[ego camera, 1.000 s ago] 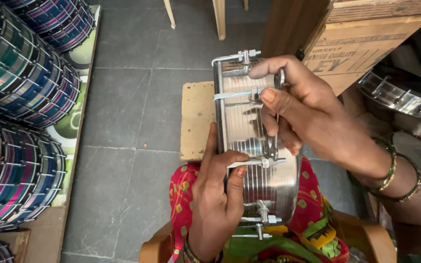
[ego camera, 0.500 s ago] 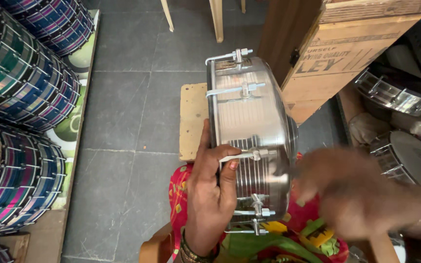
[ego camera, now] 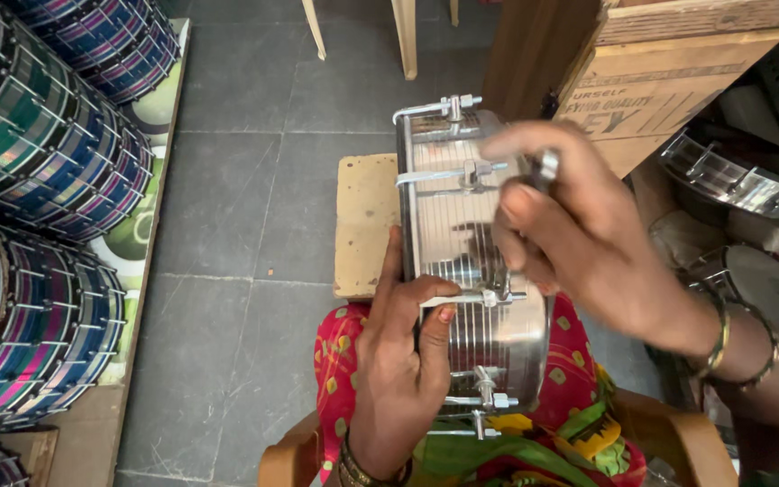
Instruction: The person assembles and tunes a snare drum by placing the metal shell on a wooden block, attaching the top rim and hardware, and tightening multiple tension rods around the perimeter using a wrench.
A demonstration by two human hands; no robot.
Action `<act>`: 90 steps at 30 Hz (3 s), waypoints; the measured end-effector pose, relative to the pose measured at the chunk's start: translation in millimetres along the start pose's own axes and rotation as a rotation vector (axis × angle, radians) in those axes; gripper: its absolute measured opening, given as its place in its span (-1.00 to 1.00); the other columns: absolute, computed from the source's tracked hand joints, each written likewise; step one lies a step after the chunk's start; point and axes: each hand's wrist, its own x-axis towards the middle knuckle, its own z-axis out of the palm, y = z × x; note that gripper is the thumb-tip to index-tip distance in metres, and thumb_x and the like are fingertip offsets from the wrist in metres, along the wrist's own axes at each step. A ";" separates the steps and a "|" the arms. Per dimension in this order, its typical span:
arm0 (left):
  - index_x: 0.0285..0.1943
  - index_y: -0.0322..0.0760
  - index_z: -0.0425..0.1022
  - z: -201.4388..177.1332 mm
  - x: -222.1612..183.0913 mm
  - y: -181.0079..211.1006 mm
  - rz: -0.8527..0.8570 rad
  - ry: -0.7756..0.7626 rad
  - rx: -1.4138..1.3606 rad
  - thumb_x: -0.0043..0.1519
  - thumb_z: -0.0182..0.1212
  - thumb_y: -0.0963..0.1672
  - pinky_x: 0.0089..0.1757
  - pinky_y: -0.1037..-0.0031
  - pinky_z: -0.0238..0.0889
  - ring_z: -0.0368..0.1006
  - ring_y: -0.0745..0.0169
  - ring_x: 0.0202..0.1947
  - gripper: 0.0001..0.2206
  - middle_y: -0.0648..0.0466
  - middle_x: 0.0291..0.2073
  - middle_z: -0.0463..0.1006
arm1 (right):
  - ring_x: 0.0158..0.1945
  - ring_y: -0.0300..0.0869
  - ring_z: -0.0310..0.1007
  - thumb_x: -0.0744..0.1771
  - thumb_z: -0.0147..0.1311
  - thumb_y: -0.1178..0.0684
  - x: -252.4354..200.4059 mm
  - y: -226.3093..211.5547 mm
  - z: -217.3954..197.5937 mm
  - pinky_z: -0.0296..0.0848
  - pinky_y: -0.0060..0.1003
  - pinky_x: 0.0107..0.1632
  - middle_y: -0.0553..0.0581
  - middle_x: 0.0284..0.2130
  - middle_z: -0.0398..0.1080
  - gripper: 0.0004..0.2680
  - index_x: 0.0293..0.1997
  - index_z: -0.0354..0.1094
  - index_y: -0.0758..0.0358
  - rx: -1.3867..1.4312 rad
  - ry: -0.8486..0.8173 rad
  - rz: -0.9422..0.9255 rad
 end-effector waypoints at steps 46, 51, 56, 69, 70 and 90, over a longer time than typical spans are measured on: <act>0.03 -0.40 0.50 0.2 0.7 -2.2 -0.049 0.068 0.051 0.40 0.01 -0.20 0.14 0.27 0.35 0.46 -0.18 0.28 -0.83 -0.50 0.46 0.20 | -0.70 -0.29 0.13 0.40 -0.15 0.07 -169.8 187.8 22.9 0.17 -0.43 -0.67 -0.03 -0.61 0.28 -0.78 0.19 0.19 0.14 0.258 0.478 0.825; 0.05 -0.51 0.42 -13.3 17.7 -18.6 0.033 0.062 -0.058 0.46 -0.04 -0.18 0.26 0.20 0.24 0.30 -0.25 0.42 -0.80 -0.59 0.45 0.16 | -0.50 -0.31 0.33 0.39 -0.16 0.19 -179.5 228.3 41.6 0.34 -0.43 -0.50 0.06 -0.44 0.36 -0.71 0.29 0.14 0.16 0.069 0.287 0.830; 0.01 -0.48 0.47 -15.3 15.3 -26.8 -0.138 0.165 -0.040 0.43 0.02 -0.14 0.05 0.34 0.34 0.45 -0.01 0.09 -0.78 -0.48 0.39 0.35 | -0.38 -0.26 0.45 0.32 -0.07 0.30 -179.1 229.6 46.3 0.45 -0.35 -0.34 0.18 -0.17 0.52 -0.52 0.43 0.01 0.09 0.022 0.233 0.892; 0.01 -0.45 0.46 -68.7 43.2 -173.8 -0.081 -0.018 -0.157 0.44 0.10 -0.05 -0.05 0.48 0.35 0.47 0.28 -0.19 -0.71 -0.09 -0.18 0.56 | -0.73 -0.14 0.30 0.38 0.01 0.05 -162.6 205.1 30.0 0.32 -0.16 -0.64 0.07 -0.68 0.35 -0.67 0.33 0.20 0.06 -0.465 0.030 0.331; 0.02 -0.45 0.46 -73.0 41.5 -175.6 -0.090 -0.009 -0.136 0.45 0.10 -0.05 -0.05 0.49 0.35 0.47 0.29 -0.19 -0.71 -0.09 -0.18 0.56 | -0.71 -0.12 0.30 0.39 0.00 0.05 -163.5 203.5 30.4 0.32 -0.15 -0.62 0.09 -0.66 0.35 -0.67 0.34 0.21 0.06 -0.494 0.048 0.267; 0.12 -0.48 0.44 -11.0 59.2 -40.2 -0.015 0.207 0.118 0.56 0.00 -0.16 -0.07 0.55 0.25 0.36 0.38 -0.17 -0.81 -0.01 -0.14 0.51 | -0.73 -0.11 0.32 0.33 0.14 0.03 -166.5 192.2 23.7 0.25 -0.14 -0.62 0.14 -0.71 0.34 -0.56 0.39 0.12 0.01 -0.397 0.056 0.481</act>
